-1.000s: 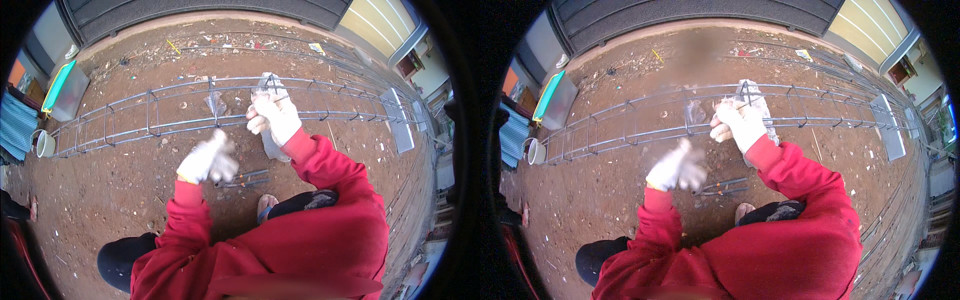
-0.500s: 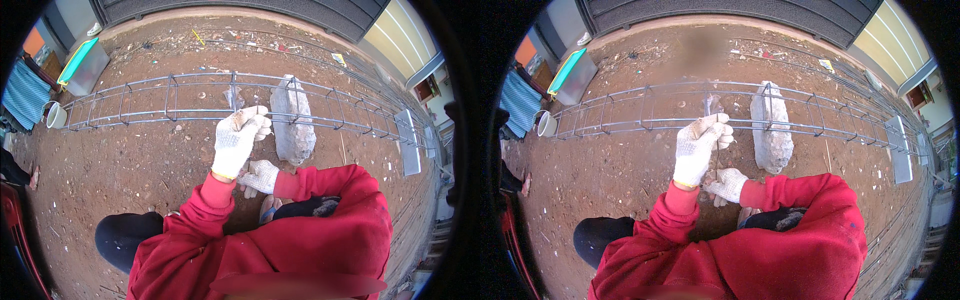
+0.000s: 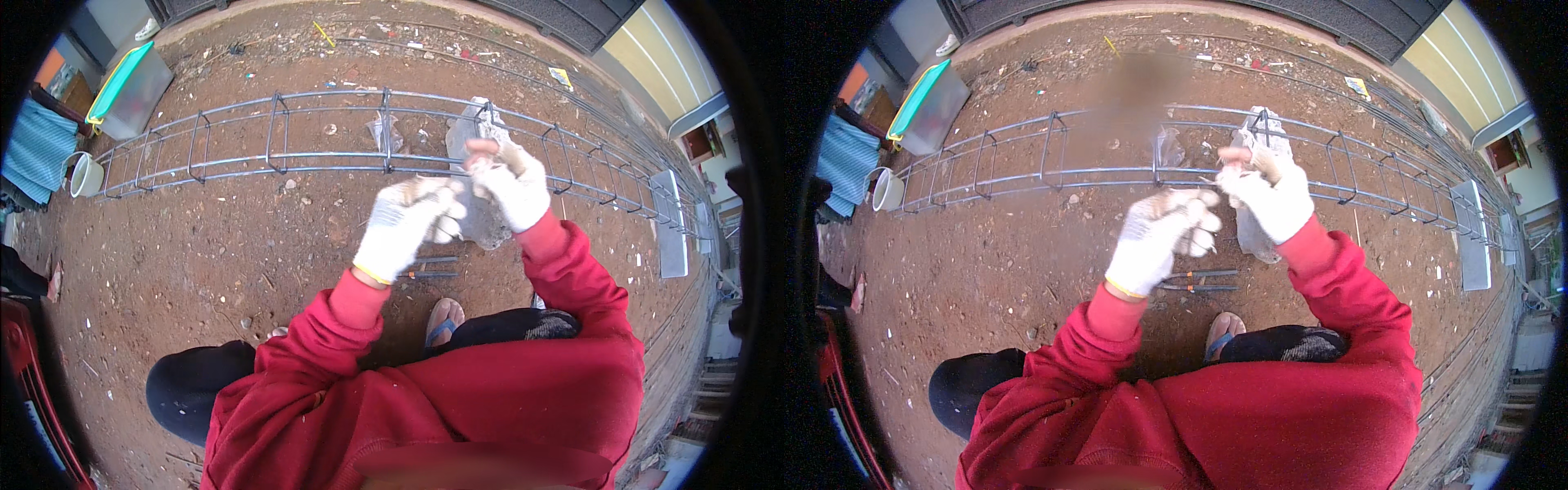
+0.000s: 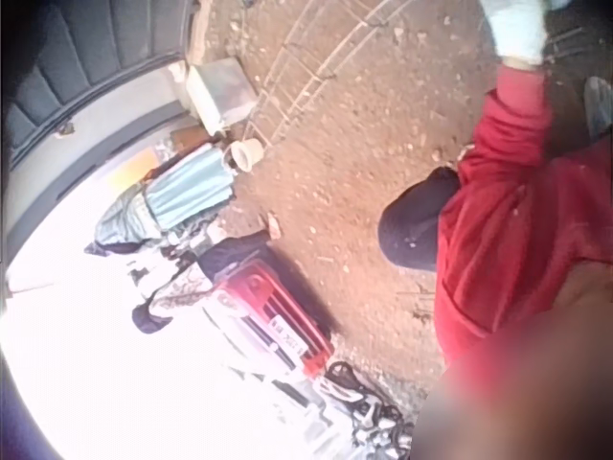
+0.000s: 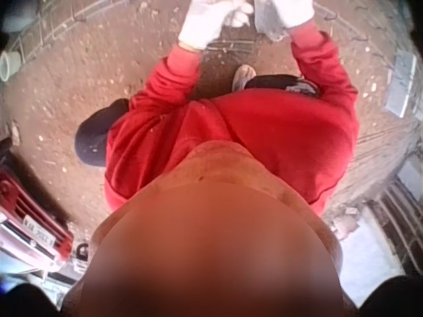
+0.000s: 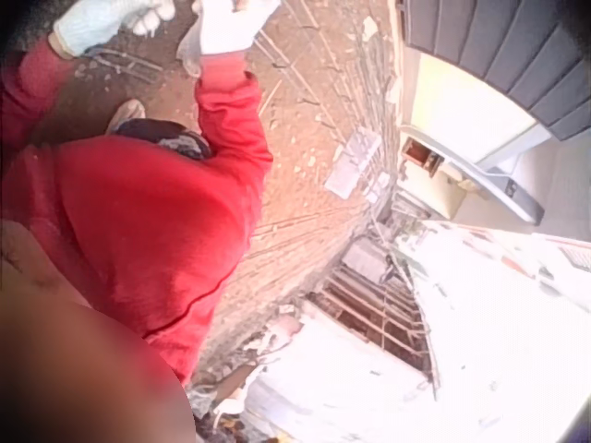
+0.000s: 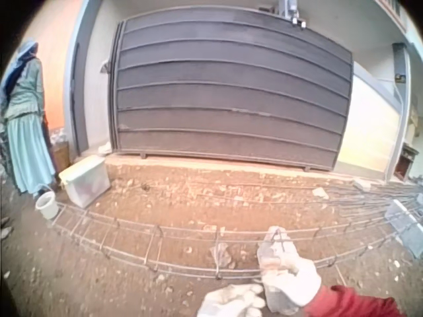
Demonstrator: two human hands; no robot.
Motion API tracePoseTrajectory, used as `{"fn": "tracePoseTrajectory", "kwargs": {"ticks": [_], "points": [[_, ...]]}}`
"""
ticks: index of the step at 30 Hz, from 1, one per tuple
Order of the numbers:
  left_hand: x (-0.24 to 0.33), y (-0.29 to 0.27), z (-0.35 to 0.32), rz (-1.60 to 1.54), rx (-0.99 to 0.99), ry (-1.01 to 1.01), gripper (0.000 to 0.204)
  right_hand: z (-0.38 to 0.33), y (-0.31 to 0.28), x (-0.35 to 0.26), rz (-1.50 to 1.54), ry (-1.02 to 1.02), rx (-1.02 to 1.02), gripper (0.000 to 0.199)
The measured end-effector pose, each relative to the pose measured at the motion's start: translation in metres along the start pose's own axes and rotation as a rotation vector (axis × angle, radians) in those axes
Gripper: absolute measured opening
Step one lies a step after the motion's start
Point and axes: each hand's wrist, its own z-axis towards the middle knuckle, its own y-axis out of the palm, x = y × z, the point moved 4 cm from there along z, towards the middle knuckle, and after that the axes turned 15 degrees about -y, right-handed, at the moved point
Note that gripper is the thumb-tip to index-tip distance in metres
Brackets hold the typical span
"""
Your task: The person assembles a metal frame by tying wire ties around the intersections of horizontal and vertical bars. They use pliers to twist and tighten the ties, moving along the frame to secure multiple joints.
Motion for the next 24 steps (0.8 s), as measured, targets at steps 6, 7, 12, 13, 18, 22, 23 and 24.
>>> {"fn": "tracePoseTrajectory", "kwargs": {"ticks": [6,7,12,13,18,22,23,24], "points": [[-0.004,0.028,-0.02,0.038,-0.051,-0.058,0.026,-0.001,-0.021,-0.015,0.011,0.112,0.07,0.017],[-0.004,0.025,-0.022,0.11,-0.055,-0.051,0.025,-0.004,-0.022,-0.011,0.012,0.14,0.052,0.017],[-0.032,-0.027,-0.012,0.017,0.313,0.052,0.022,-0.003,-0.024,0.007,-0.438,-0.113,-0.283,0.022],[-0.041,-0.04,-0.009,-0.009,0.444,0.101,0.022,0.0,-0.027,0.015,-0.522,-0.087,-0.293,0.025],[-0.078,-0.09,-0.009,-0.119,0.782,0.043,0.024,0.017,-0.018,0.034,-0.738,-0.315,-0.481,0.026],[-0.065,-0.101,0.007,-0.136,0.688,0.165,0.024,0.038,-0.002,0.038,-0.709,-0.379,-0.494,0.02],[-0.058,-0.102,0.014,-0.166,0.663,0.226,0.021,0.045,0.001,0.037,-0.726,-0.393,-0.488,0.019],[-0.055,-0.102,0.02,-0.198,0.691,0.233,0.021,0.053,0.003,0.037,-0.742,-0.382,-0.476,0.018]]}}
